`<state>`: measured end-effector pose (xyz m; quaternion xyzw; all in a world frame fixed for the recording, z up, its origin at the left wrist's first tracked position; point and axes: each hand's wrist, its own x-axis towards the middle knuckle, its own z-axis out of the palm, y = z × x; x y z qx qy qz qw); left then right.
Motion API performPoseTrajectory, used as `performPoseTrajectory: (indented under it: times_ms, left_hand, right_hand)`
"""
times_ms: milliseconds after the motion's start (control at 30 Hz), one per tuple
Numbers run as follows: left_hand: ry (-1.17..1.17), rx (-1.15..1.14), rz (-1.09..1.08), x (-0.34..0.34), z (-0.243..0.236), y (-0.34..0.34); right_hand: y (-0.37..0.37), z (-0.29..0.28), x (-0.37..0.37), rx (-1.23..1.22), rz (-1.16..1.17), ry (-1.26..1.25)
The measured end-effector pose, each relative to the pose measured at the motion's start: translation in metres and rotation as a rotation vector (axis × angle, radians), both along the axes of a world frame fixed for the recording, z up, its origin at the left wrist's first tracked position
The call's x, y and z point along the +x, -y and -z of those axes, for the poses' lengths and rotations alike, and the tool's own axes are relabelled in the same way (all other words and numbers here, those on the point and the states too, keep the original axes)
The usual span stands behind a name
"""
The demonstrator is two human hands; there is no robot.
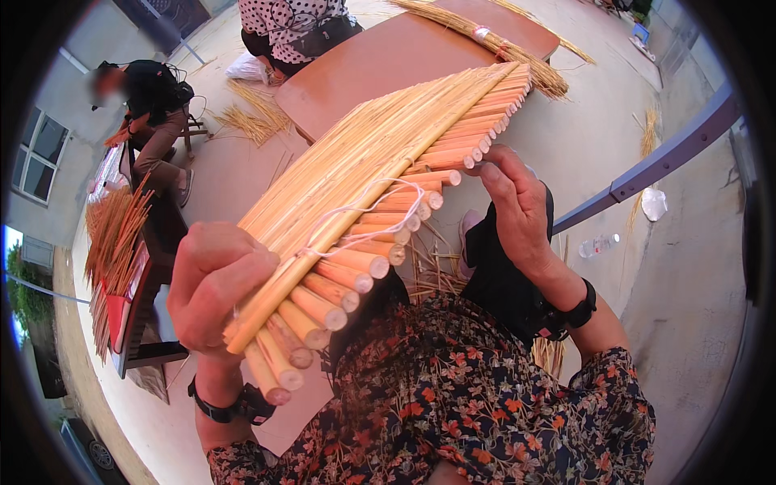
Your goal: The person weaves thin white string through a bundle of bamboo sticks held in their hands. They repeatedly wrap the string around the sticks and pull it tight to secure the bundle, rotating the object to access different sides.
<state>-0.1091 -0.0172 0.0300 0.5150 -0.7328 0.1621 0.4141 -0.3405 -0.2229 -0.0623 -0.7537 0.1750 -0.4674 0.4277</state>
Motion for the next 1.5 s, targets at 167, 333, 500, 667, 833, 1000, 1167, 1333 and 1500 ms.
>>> performPoseTrajectory:
  times_ms: [167,333,500,667,833,1000,1167,1333,1500]
  left_hand:
    - [-0.127,0.044,0.010,-0.065,0.065,0.029]
    - [-0.016,0.105,0.045,-0.081,0.104,0.054]
    - [0.073,0.164,0.115,-0.081,0.120,0.062]
    - [0.109,0.196,0.141,-0.079,0.122,0.065]
    - [0.105,0.244,0.103,-0.077,0.119,0.060]
    - [0.089,0.213,0.084,-0.075,0.111,0.066]
    - [0.098,0.210,0.054,-0.079,0.110,0.066]
    - [0.081,0.176,0.070,-0.077,0.112,0.067]
    - [0.099,0.209,0.087,-0.077,0.113,0.065]
  right_hand:
    - [-0.041,0.035,-0.020,0.654,-0.146,0.067]
    - [-0.070,0.042,-0.044,0.814,-0.324,0.159]
    - [-0.076,0.056,-0.044,0.963,-0.221,0.051]
    - [-0.074,0.058,-0.043,0.880,-0.177,-0.085]
    - [-0.059,0.054,-0.044,0.288,-0.170,-0.237]
    - [-0.064,0.057,-0.046,0.358,-0.064,-0.126]
    - [-0.065,0.077,-0.043,0.864,-0.099,0.352]
    - [-0.064,0.071,-0.028,1.622,-0.067,0.689]
    - [-0.052,0.104,-0.037,1.737,-0.451,1.140]
